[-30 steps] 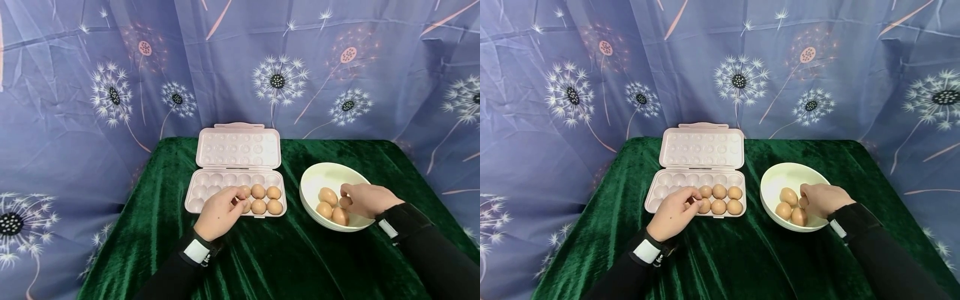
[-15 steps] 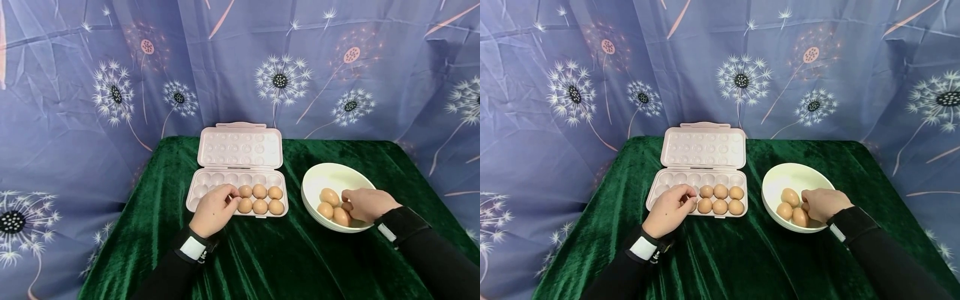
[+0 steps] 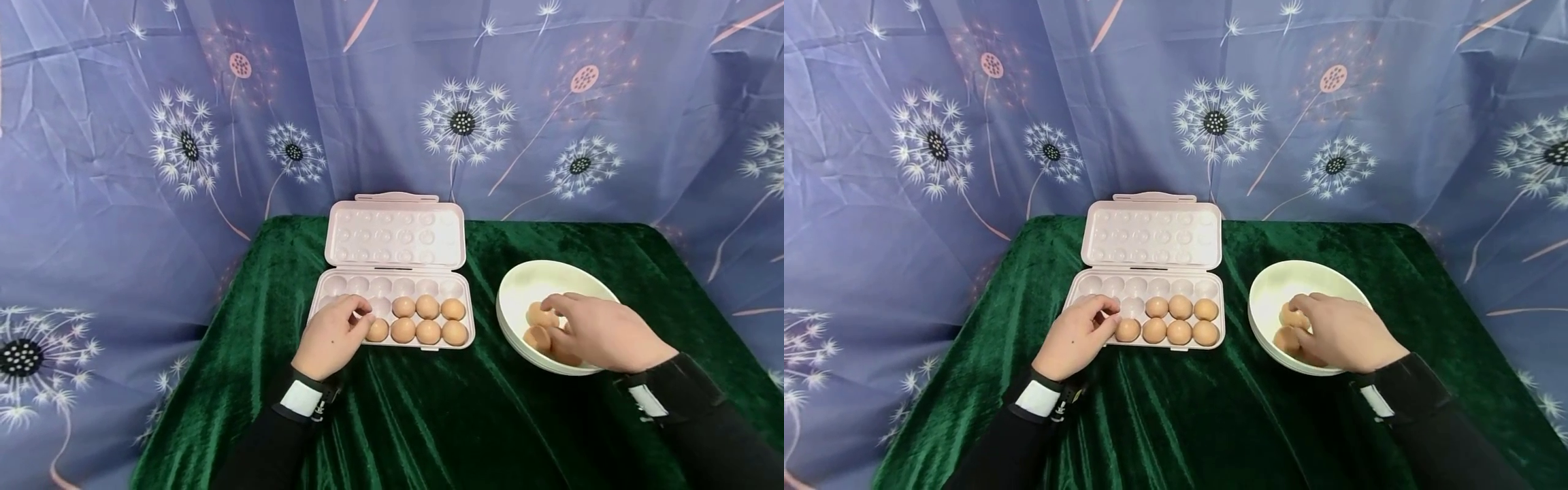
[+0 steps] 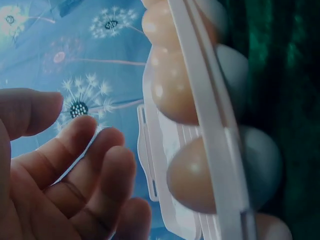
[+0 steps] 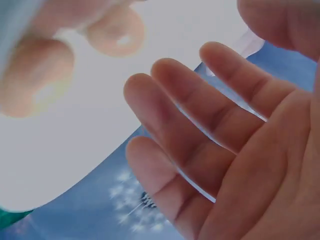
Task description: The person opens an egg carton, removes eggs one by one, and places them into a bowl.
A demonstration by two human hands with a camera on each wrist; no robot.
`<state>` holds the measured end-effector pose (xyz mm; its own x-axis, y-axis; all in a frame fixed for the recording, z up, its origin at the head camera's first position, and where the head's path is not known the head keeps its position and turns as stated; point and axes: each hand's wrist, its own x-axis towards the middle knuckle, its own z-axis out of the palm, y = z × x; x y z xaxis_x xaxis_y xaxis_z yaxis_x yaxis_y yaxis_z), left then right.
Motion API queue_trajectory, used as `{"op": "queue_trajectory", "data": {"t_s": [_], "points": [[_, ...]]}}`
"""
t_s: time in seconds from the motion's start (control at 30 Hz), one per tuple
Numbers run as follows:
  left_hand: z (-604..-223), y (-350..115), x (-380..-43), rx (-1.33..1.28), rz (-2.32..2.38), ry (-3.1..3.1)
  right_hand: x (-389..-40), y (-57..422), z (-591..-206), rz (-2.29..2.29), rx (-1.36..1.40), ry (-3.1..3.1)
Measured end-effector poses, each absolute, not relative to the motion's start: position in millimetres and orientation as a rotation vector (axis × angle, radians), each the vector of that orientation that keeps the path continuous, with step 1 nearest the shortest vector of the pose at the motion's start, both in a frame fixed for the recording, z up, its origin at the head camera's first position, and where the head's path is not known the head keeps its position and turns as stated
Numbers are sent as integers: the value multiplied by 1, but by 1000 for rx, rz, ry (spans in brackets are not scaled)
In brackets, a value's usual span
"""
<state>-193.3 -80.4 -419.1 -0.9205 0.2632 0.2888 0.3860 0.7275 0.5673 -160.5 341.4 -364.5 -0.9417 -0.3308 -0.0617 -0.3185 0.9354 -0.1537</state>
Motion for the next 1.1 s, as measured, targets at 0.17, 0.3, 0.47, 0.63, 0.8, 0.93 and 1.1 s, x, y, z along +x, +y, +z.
{"op": "queue_trajectory", "data": {"t_s": [0.17, 0.3, 0.47, 0.63, 0.8, 0.93, 1.1], "points": [[-422, -86, -194, -518, -882, -2760, -162, 319, -361, -266, -655, 3053], [-425, -88, -195, -518, -814, -2774, -163, 303, -360, -323, -745, 3092], [-425, -85, -197, -548, -768, -2786, -164, 290, -359, -352, -821, 3118], [-430, -86, -203, -553, -640, -2827, -166, 283, -359, -380, -838, 3113], [-438, -95, -206, -526, -551, -2884, -166, 276, -361, -403, -841, 3093], [-441, -100, -207, -527, -565, -2896, -167, 271, -364, -407, -862, 3086], [-442, -103, -206, -502, -578, -2912, -169, 264, -371, -403, -914, 3081]]}}
